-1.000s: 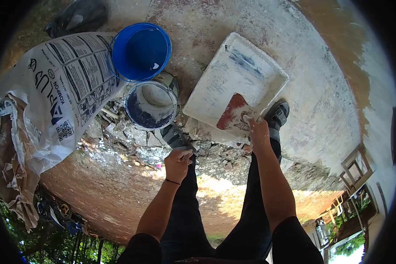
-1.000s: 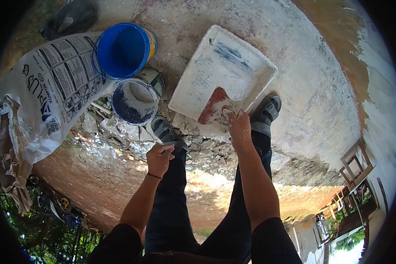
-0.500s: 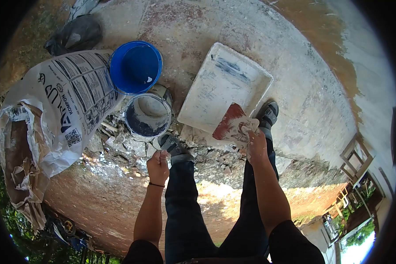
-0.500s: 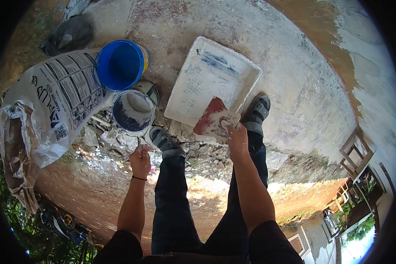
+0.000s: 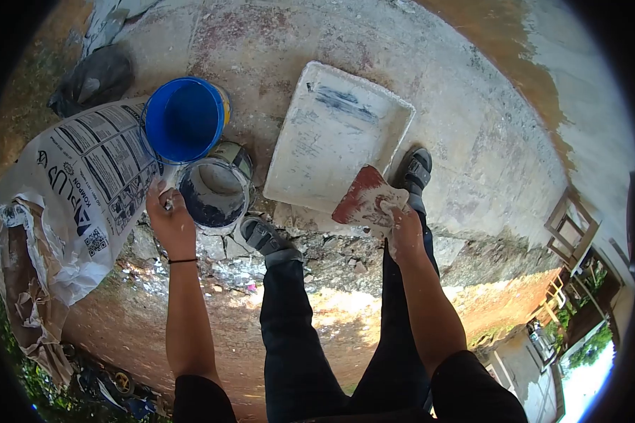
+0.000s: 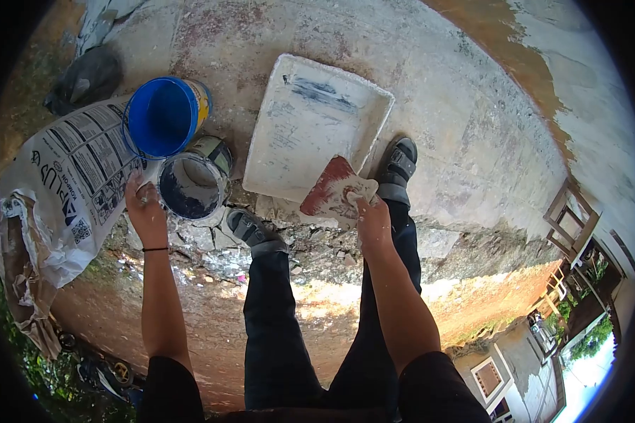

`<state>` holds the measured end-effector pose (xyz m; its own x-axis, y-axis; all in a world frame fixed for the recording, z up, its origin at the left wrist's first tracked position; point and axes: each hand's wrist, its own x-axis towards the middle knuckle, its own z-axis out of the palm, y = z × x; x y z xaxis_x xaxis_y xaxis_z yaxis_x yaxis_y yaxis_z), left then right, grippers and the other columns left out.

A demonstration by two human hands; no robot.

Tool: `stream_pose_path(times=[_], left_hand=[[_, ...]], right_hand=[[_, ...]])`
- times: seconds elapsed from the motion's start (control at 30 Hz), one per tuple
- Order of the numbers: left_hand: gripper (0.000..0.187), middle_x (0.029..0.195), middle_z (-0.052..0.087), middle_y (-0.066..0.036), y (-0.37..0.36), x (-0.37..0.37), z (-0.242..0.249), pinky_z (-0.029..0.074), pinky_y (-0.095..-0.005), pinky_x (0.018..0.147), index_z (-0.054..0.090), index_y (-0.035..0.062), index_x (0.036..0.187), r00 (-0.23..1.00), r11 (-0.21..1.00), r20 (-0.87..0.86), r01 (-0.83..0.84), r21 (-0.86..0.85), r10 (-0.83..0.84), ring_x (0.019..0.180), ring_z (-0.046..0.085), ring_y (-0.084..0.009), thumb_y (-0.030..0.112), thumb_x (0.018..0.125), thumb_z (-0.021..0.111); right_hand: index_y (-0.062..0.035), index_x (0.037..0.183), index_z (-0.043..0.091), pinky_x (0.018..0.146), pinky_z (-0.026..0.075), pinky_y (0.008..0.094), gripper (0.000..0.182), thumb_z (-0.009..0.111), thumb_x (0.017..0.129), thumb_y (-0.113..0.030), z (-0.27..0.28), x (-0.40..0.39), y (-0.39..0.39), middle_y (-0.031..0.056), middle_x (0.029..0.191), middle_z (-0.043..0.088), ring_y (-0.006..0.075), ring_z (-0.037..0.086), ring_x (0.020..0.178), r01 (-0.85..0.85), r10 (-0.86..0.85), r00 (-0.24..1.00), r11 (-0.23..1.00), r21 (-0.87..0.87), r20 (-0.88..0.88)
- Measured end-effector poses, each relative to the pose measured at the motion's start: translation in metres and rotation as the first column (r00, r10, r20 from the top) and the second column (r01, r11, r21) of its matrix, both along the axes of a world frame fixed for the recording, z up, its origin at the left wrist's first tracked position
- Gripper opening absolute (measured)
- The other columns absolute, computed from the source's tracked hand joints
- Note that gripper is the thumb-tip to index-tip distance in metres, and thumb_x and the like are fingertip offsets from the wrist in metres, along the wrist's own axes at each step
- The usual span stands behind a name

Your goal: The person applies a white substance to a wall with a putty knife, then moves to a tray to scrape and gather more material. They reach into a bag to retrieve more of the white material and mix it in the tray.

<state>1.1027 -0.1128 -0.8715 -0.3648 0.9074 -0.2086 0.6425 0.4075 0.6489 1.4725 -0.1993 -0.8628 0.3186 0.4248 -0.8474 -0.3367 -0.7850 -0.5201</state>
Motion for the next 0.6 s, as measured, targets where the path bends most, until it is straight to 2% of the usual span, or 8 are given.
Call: stream_pose_path(times=[0.07, 0.1, 0.13, 0.2, 0.37, 0.43, 0.57, 0.6], left_hand=[[0.044, 0.12, 0.047, -0.019, 0.022, 0.005, 0.004, 0.05, -0.0336, 0.076, 0.038, -0.003, 0.127, 0.953, 0.971, 0.189, -0.228, -0.075, 0.238, 0.096, 0.054, -0.024, 0.005, 0.085, 0.05], [0.045, 0.122, 0.045, -0.022, 0.029, 0.002, -0.007, 0.05, -0.0348, 0.081, 0.038, -0.0062, 0.126, 0.876, 0.928, 0.307, -0.351, -0.123, 0.372, 0.1, 0.054, -0.0258, 0.007, 0.085, 0.052], [0.045, 0.122, 0.045, -0.022, 0.037, -0.003, -0.022, 0.05, -0.0348, 0.081, 0.038, -0.0062, 0.126, 0.877, 0.931, 0.311, -0.345, -0.12, 0.365, 0.1, 0.054, -0.0258, 0.007, 0.085, 0.052], [0.045, 0.122, 0.044, -0.023, 0.056, -0.017, -0.048, 0.049, -0.0332, 0.085, 0.039, -0.0072, 0.124, 0.623, 0.723, 0.367, -0.595, -0.35, 0.69, 0.102, 0.054, -0.0267, 0.011, 0.085, 0.054], [0.047, 0.127, 0.042, -0.02, 0.071, -0.025, -0.07, 0.048, -0.0343, 0.087, 0.041, -0.0025, 0.125, 0.562, 0.673, 0.373, -0.571, -0.47, 0.738, 0.11, 0.048, -0.0285, 0.017, 0.086, 0.056], [0.034, 0.1, 0.046, -0.007, 0.079, -0.033, -0.075, 0.047, -0.031, 0.085, 0.051, 0.0028, 0.113, 0.526, 0.645, 0.382, -0.533, -0.548, 0.76, 0.09, 0.047, -0.0203, 0.02, 0.085, 0.059], [0.032, 0.105, 0.048, -0.005, 0.092, -0.038, -0.077, 0.046, -0.0296, 0.08, 0.052, 0.0049, 0.111, 0.526, 0.586, 0.311, -0.51, -0.629, 0.792, 0.095, 0.047, -0.0202, 0.021, 0.084, 0.06], [0.031, 0.109, 0.047, -0.007, 0.09, -0.04, -0.082, 0.048, -0.0309, 0.079, 0.052, 0.0045, 0.109, 0.59, 0.626, 0.297, -0.493, -0.604, 0.751, 0.098, 0.048, -0.0208, 0.021, 0.084, 0.059]], right_hand=[[0.0042, 0.108, 0.053, 0.064, 0.053, 0.0286, 0.026, 0.049, 0.085, -0.007, 0.015, 0.0, -0.008, 0.0112, 0.094, 0.062, 0.0192, 0.064, 0.077, 0.159, -0.158, 0.984, 0.987, 0.003, -0.077], [0.0042, 0.108, 0.053, 0.064, 0.053, 0.0286, 0.026, 0.049, 0.085, -0.007, 0.021, -0.001, -0.013, 0.0112, 0.094, 0.062, 0.0192, 0.064, 0.077, 0.166, -0.165, 0.983, 0.986, 0.004, -0.075], [0.0045, 0.108, 0.053, 0.065, 0.053, 0.0287, 0.026, 0.048, 0.086, -0.008, 0.027, -0.001, -0.016, 0.0104, 0.093, 0.062, 0.0183, 0.063, 0.077, 0.201, -0.2, 0.976, 0.98, 0.005, -0.087], [0.0048, 0.109, 0.053, 0.065, 0.052, 0.0287, 0.027, 0.047, 0.086, -0.009, 0.032, -0.002, -0.012, 0.0096, 0.093, 0.061, 0.0173, 0.063, 0.076, 0.234, -0.232, 0.968, 0.972, 0.01, -0.098], [0.0061, 0.11, 0.052, 0.071, 0.054, 0.0309, 0.028, 0.046, 0.087, -0.01, 0.028, 0.004, -0.023, 0.014, 0.099, 0.061, 0.0214, 0.064, 0.083, 0.284, -0.278, 0.944, 0.959, 0.01, -0.18], [0.0061, 0.109, 0.053, 0.071, 0.054, 0.0311, 0.028, 0.045, 0.087, -0.009, 0.023, 0.003, -0.016, 0.014, 0.099, 0.061, 0.0216, 0.064, 0.083, 0.313, -0.303, 0.928, 0.95, 0.014, -0.216], [0.0051, 0.108, 0.052, 0.069, 0.053, 0.0307, 0.026, 0.046, 0.087, -0.008, 0.021, 0.005, -0.015, 0.0115, 0.097, 0.061, 0.019, 0.063, 0.08, 0.281, -0.286, 0.937, 0.958, -0.051, -0.2], [0.0051, 0.109, 0.052, 0.07, 0.053, 0.0312, 0.026, 0.046, 0.087, -0.007, 0.02, 0.004, -0.014, 0.0117, 0.097, 0.061, 0.0189, 0.063, 0.08, 0.273, -0.279, 0.939, 0.96, -0.056, -0.203]])
